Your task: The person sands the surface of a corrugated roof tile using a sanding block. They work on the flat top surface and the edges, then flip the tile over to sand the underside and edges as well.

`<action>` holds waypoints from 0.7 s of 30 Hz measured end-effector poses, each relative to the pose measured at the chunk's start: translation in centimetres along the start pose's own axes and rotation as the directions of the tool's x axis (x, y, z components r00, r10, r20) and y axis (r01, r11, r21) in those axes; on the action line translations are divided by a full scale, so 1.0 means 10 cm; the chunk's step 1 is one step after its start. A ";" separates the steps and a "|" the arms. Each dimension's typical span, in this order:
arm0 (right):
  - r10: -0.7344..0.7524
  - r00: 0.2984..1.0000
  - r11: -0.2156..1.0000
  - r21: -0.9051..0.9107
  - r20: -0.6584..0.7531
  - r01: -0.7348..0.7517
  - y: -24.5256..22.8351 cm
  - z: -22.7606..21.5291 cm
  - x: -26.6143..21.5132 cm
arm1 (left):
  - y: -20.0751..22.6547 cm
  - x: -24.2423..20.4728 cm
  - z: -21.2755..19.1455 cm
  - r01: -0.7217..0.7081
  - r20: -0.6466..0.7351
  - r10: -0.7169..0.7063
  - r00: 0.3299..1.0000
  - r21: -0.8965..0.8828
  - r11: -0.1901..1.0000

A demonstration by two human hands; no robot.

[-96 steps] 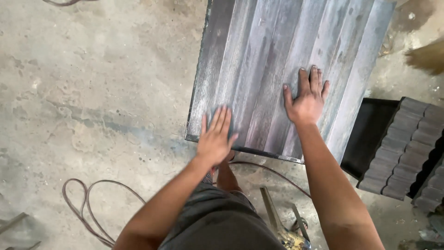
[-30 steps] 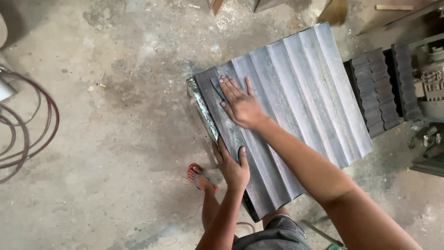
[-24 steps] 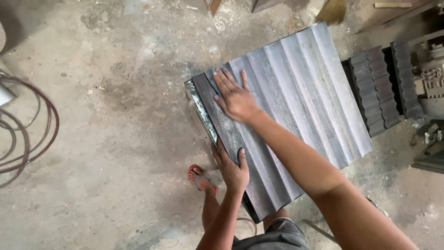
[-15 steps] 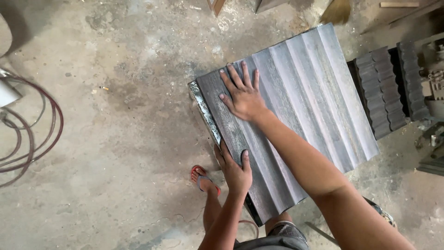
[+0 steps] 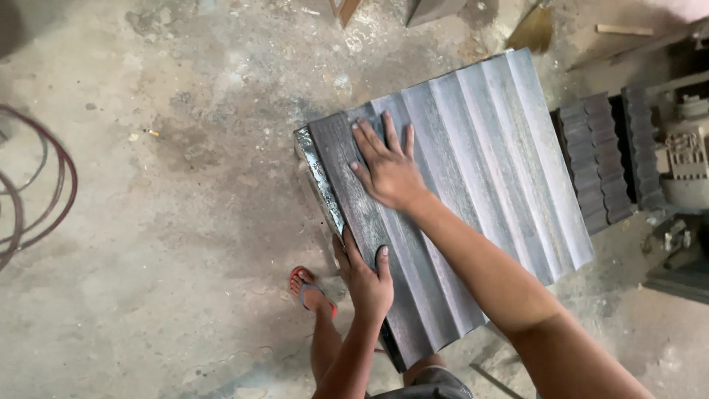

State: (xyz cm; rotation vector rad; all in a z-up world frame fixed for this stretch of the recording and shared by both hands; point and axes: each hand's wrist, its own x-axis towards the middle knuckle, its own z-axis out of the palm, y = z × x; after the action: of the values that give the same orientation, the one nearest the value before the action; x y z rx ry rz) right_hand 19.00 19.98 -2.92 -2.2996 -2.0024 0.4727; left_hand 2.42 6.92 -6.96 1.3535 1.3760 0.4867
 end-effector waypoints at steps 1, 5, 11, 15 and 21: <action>-0.005 1.000 1.000 -0.004 -0.008 0.005 0.00 0.00 0.08 | -0.03 0.00 0.01 0.008 -0.006 -0.008 1.000 0.043 0.999; -0.008 1.000 1.000 -0.023 0.011 0.009 -0.04 -0.06 0.02 | -0.12 -0.02 0.12 -0.032 -0.119 0.049 0.992 0.137 0.990; 0.003 1.000 1.000 -0.018 0.031 -0.003 0.00 -0.02 0.12 | -0.11 -0.01 0.12 -0.033 -0.133 0.050 0.990 0.128 0.991; 0.021 0.998 1.000 -0.003 0.051 -0.021 0.00 -0.03 -0.04 | -0.11 0.01 0.12 -0.013 -0.107 0.023 0.994 0.091 0.996; 0.007 1.000 0.999 0.036 0.014 -0.008 -0.03 -0.04 -0.02 | -0.10 -0.02 0.10 0.009 -0.083 -0.004 0.997 0.059 0.998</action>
State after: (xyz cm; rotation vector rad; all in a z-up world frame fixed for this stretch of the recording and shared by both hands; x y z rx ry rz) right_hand 18.78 19.89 -2.42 -2.2898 -1.9755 0.5221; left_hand 2.81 6.11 -8.13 1.3897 1.4727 0.5055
